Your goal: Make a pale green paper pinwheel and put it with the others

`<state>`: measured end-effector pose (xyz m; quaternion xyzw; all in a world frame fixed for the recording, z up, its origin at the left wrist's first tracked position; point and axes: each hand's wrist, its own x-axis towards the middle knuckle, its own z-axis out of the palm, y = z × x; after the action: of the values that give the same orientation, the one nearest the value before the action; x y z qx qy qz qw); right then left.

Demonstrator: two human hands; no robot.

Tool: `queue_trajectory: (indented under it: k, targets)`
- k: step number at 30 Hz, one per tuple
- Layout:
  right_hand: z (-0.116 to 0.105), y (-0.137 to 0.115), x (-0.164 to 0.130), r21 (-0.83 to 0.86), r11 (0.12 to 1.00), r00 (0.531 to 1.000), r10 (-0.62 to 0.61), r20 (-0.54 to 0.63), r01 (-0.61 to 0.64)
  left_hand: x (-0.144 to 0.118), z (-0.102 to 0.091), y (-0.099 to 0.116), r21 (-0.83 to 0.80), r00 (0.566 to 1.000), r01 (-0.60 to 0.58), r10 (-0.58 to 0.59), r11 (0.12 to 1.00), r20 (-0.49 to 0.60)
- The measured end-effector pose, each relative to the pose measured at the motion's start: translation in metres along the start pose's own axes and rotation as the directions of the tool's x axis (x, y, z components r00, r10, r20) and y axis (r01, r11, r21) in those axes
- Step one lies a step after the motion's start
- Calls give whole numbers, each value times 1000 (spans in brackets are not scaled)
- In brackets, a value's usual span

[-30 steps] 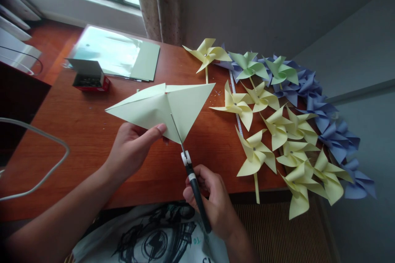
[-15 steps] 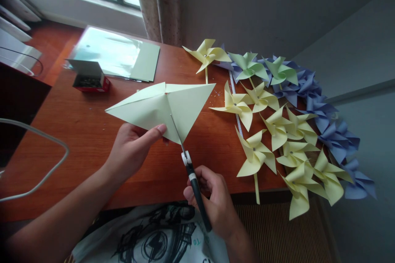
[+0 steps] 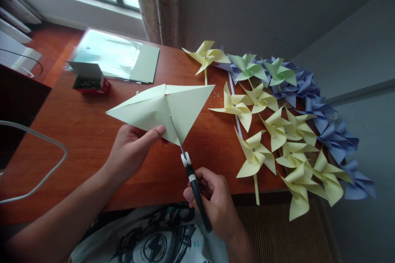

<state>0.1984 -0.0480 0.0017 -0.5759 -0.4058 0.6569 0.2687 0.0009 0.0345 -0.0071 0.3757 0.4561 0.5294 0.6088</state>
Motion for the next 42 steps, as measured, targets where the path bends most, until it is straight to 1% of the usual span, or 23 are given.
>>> queue_trajectory:
  k: [15,22,28,32,34,38,42]
  targets:
    - [0,-1,-1,17,999,999,36,-17,-36,1,-2,-3,22,1000,-14,14,1000,7]
    - [-1,0,0,17,999,999,33,9,-33,0,-2,-2,-4,1000,-8,8,1000,7]
    - [0,-2,1,-20,999,1000,26,16,-25,3,-3,-1,-117,999,42,-40,992,12]
    - [2,0,0,-34,999,1000,15,2,-15,5,-3,1,-136,995,98,-101,986,-14]
    - [3,4,0,-38,999,1000,-5,-10,4,5,-2,1,-134,994,105,-109,985,-22]
    - [4,10,1,-8,999,999,-51,0,51,3,-1,1,-119,996,94,-92,989,17]
    - [5,11,3,47,997,998,-58,20,57,1,-1,-2,-107,994,88,-81,990,71]
